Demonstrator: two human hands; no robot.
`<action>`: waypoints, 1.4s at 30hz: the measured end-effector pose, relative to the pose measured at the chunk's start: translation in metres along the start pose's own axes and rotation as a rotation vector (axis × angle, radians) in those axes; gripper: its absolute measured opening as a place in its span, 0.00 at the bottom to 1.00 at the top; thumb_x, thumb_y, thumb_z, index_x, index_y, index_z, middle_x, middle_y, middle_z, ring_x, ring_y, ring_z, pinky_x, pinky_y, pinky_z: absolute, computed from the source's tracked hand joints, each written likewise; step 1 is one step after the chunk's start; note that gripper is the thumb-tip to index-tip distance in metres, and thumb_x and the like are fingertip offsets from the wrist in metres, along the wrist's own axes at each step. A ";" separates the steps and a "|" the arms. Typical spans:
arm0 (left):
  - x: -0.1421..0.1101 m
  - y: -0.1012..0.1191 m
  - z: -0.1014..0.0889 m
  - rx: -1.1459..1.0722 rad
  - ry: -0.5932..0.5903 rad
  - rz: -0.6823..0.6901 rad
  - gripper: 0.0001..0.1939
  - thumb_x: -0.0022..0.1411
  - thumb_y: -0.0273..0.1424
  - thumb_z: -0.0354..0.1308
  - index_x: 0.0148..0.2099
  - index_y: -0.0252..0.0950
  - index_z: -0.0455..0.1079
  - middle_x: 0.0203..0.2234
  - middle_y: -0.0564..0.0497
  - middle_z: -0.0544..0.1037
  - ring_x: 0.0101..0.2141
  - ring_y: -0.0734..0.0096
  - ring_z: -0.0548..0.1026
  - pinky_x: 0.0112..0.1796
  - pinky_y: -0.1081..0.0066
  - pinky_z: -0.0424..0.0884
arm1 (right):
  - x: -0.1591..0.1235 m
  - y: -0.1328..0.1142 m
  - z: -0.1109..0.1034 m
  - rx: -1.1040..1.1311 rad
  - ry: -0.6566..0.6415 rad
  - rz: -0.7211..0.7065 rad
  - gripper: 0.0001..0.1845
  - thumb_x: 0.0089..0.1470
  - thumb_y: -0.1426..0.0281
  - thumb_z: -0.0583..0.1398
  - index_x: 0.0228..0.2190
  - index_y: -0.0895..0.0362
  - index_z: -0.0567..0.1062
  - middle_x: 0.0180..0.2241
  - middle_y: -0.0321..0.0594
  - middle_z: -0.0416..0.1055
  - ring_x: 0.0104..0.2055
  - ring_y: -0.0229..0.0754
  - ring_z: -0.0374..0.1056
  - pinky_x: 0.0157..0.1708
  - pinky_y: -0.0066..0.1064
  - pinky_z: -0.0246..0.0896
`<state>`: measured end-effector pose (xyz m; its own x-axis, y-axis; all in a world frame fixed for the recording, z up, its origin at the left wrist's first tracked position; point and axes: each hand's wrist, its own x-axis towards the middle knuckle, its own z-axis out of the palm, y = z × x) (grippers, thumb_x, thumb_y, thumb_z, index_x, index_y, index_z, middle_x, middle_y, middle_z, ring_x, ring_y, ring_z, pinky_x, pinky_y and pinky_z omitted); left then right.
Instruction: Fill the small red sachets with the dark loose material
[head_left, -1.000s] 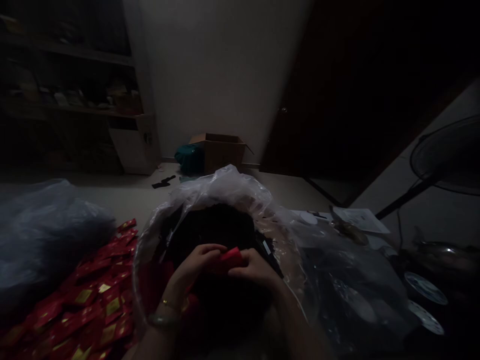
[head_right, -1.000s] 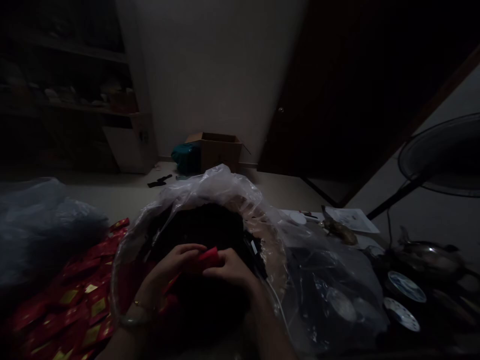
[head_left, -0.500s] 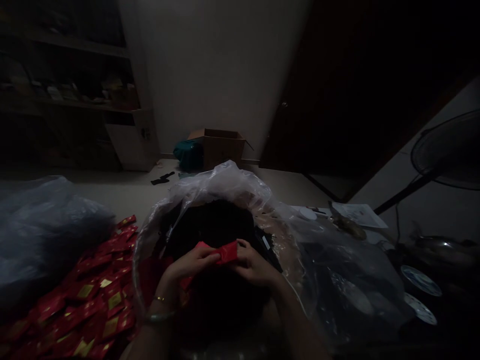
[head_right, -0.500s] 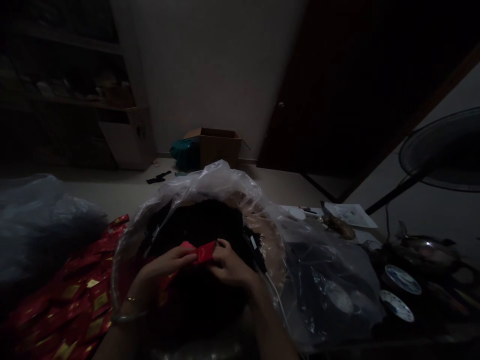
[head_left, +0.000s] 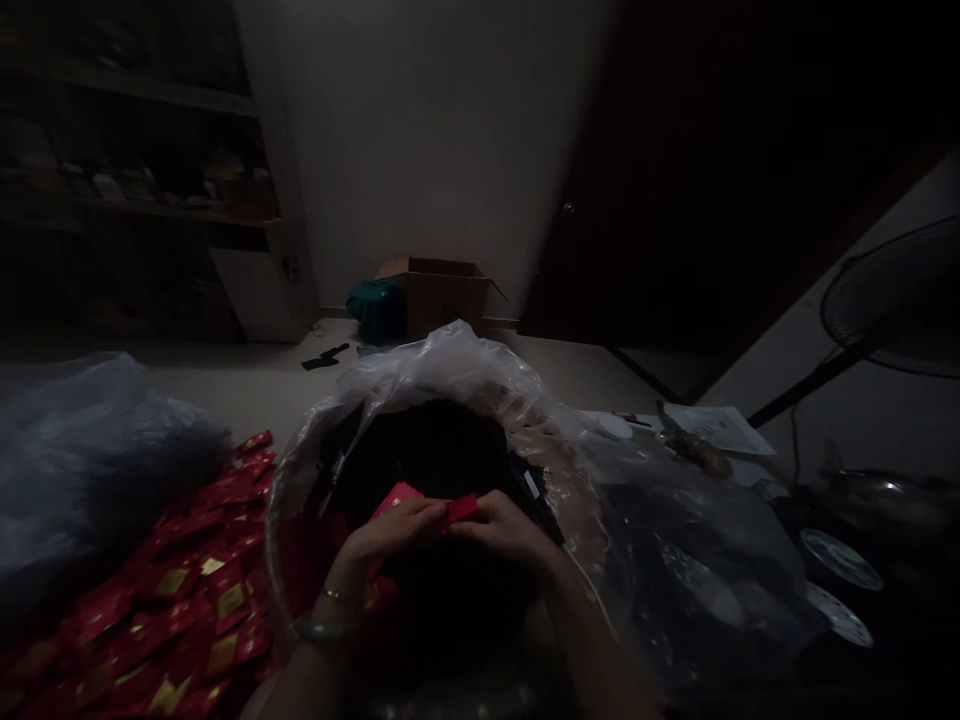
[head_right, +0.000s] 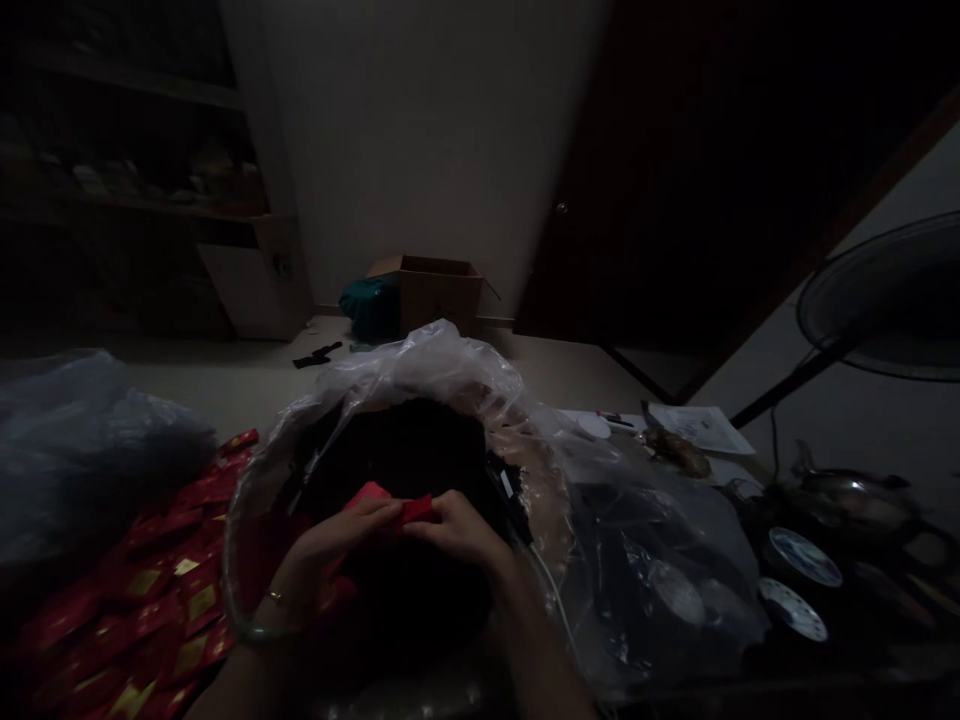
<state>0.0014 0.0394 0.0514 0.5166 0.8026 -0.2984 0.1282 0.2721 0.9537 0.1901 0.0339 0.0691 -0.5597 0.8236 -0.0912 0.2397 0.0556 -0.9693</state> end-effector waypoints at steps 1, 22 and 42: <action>0.000 -0.001 0.000 -0.006 -0.007 -0.005 0.22 0.55 0.47 0.53 0.37 0.31 0.73 0.21 0.56 0.69 0.24 0.76 0.62 0.27 0.75 0.60 | 0.000 0.001 0.000 -0.015 -0.016 0.003 0.15 0.48 0.60 0.61 0.24 0.59 0.77 0.21 0.32 0.70 0.25 0.35 0.62 0.28 0.26 0.57; 0.001 -0.011 -0.008 -0.067 -0.067 0.020 0.17 0.57 0.31 0.54 0.48 0.35 0.72 0.44 0.47 0.76 0.50 0.63 0.69 0.51 0.64 0.63 | -0.004 0.004 -0.005 -0.174 -0.071 -0.148 0.22 0.58 0.53 0.51 0.32 0.54 0.78 0.31 0.32 0.75 0.40 0.43 0.68 0.62 0.47 0.37; 0.009 -0.005 0.004 -0.008 0.066 0.028 0.18 0.54 0.45 0.56 0.36 0.36 0.75 0.22 0.55 0.74 0.27 0.71 0.69 0.28 0.75 0.61 | 0.002 -0.004 0.006 -0.049 0.181 -0.137 0.33 0.53 0.43 0.47 0.24 0.56 0.75 0.23 0.35 0.71 0.37 0.45 0.70 0.60 0.48 0.42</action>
<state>0.0085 0.0430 0.0445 0.4632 0.8430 -0.2735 0.1071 0.2531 0.9615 0.1836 0.0318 0.0711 -0.4397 0.8939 0.0873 0.2120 0.1977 -0.9571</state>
